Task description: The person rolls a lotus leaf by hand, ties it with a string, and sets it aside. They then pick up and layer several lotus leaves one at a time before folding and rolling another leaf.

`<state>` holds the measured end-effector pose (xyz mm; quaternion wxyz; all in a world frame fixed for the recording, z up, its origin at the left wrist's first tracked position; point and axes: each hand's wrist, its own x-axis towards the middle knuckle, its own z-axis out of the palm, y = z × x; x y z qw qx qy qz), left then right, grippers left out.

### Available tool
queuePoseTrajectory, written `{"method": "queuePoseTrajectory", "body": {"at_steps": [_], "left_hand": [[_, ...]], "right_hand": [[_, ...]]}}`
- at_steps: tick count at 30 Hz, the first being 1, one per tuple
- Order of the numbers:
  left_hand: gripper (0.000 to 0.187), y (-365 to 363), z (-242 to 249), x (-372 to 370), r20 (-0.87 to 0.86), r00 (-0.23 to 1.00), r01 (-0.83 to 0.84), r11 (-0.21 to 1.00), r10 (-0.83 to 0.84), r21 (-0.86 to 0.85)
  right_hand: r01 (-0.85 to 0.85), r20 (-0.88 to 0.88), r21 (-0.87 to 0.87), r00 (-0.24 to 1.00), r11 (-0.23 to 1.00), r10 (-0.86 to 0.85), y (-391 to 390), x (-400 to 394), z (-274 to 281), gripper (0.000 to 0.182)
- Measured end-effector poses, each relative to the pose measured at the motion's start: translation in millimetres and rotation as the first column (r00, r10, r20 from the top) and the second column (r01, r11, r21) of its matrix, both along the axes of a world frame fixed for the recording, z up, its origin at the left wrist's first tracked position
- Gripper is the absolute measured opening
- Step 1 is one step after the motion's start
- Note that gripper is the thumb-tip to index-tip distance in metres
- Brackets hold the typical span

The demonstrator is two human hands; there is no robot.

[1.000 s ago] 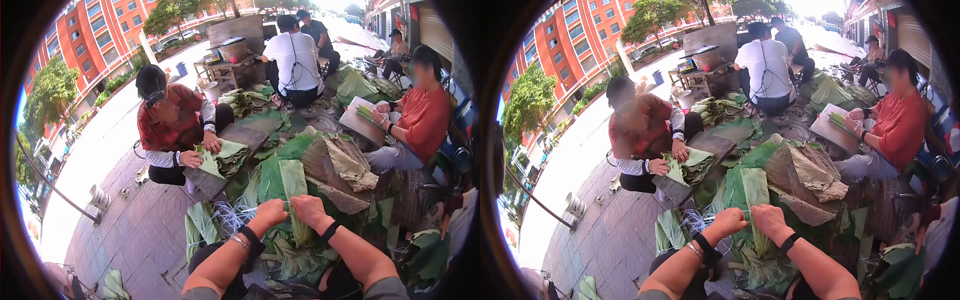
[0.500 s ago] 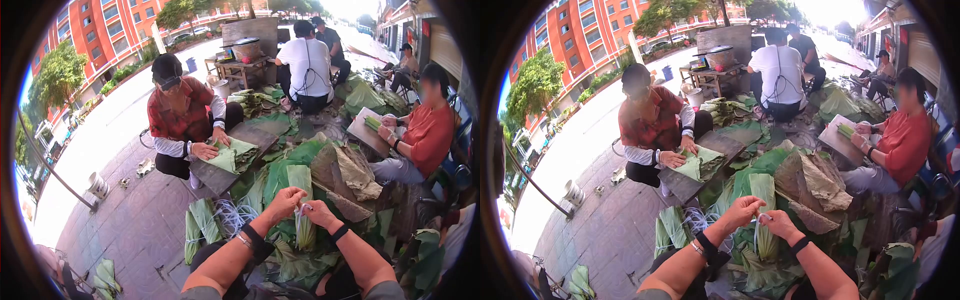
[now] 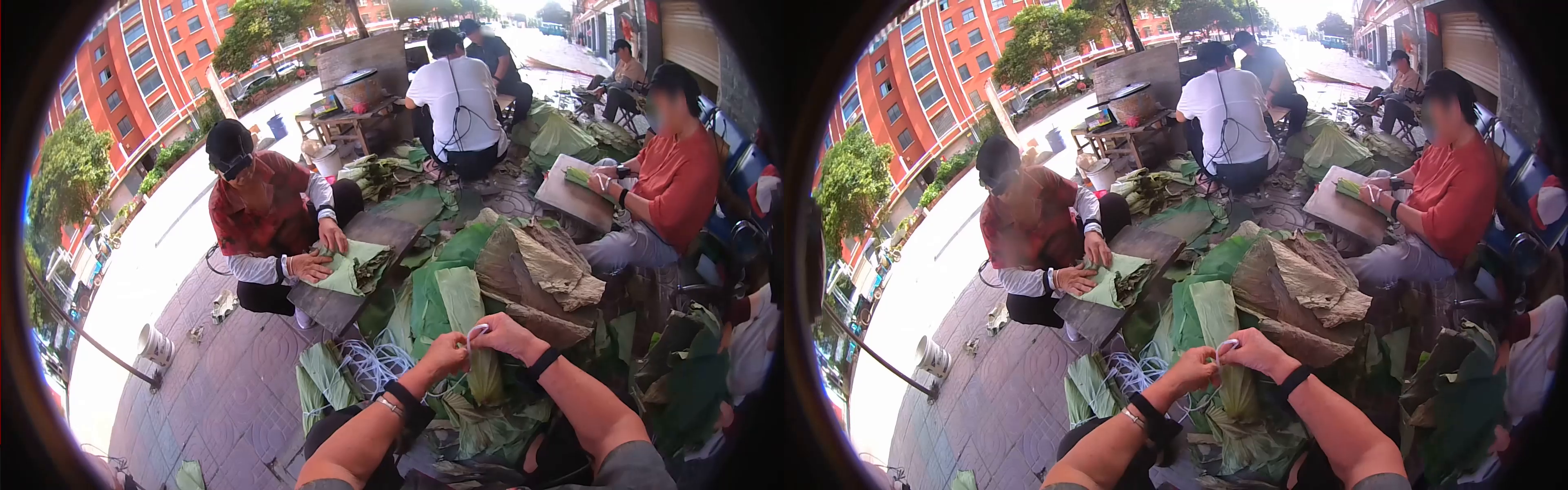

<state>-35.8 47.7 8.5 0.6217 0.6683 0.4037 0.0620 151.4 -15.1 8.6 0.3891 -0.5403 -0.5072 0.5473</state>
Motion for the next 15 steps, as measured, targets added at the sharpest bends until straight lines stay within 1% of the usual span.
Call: {"method": "queuePoseTrajectory", "body": {"at_steps": [1, 2, 3, 4, 5, 6, 7, 8, 10, 13, 14, 15], "left_hand": [[0.015, -1, -6, 1, 0.032, 0.999, -0.005, 1.0, 0.005, -0.009], [0.015, -1, -13, 2, 0.0, 1.0, -0.013, 0.999, 0.013, 0.042], [0.015, -3, -16, 3, -0.031, 0.999, -0.022, 0.995, 0.025, 0.093], [0.016, -4, -21, 3, -0.06, 0.997, -0.031, 0.989, 0.04, 0.143], [0.016, -3, -30, 3, -0.083, 0.996, -0.002, 0.93, 0.035, 0.367], [0.017, -3, -35, 3, -0.108, 0.994, 0.034, 0.821, 0.034, 0.571], [0.018, -2, -41, 4, -0.133, 0.99, 0.074, 0.666, 0.038, 0.742], [0.021, -1, -46, 4, -0.087, 0.995, 0.024, 0.738, 0.047, 0.674], [0.028, 1, -37, 4, -0.001, 0.997, -0.066, 0.855, 0.077, 0.515], [0.03, 2, -20, 4, 0.015, 0.997, -0.076, 0.962, 0.075, 0.261], [0.029, 4, -15, 4, 0.023, 0.996, -0.091, 0.991, 0.089, 0.103], [0.029, 7, -10, 4, 0.028, 0.994, -0.103, 0.993, 0.104, -0.058]], "right_hand": [[0.008, 0.123, 0.065, 0.992, 0.998, -0.015, -3, -4, 5, 0.015], [0.006, 0.244, 0.129, 0.969, 0.992, -0.038, -7, -8, 9, 0.015], [-0.005, 0.359, 0.192, 0.931, 0.981, -0.065, -9, -14, 14, 0.015], [-0.061, 0.5, 0.328, 0.858, 0.943, -0.118, -9, -18, 11, 0.013], [-0.139, 0.618, 0.445, 0.762, 0.884, -0.191, -10, -22, 5, 0.01], [-0.234, 0.706, 0.538, 0.65, 0.81, -0.282, -10, -26, 5, 0.009], [-0.299, 0.715, 0.596, 0.621, 0.745, -0.322, -11, -28, 8, 0.006], [-0.293, 0.708, 0.61, 0.619, 0.736, -0.34, -12, -29, 8, 0.005], [-0.278, 0.692, 0.639, 0.615, 0.717, -0.378, -15, -30, 6, 0.003], [-0.265, 0.72, 0.615, 0.573, 0.743, -0.391, -17, -30, 7, 0.004], [-0.242, 0.72, 0.608, 0.569, 0.756, -0.397, -18, -30, 8, 0.004], [-0.219, 0.72, 0.601, 0.566, 0.769, -0.402, -19, -30, 8, 0.005]]}}
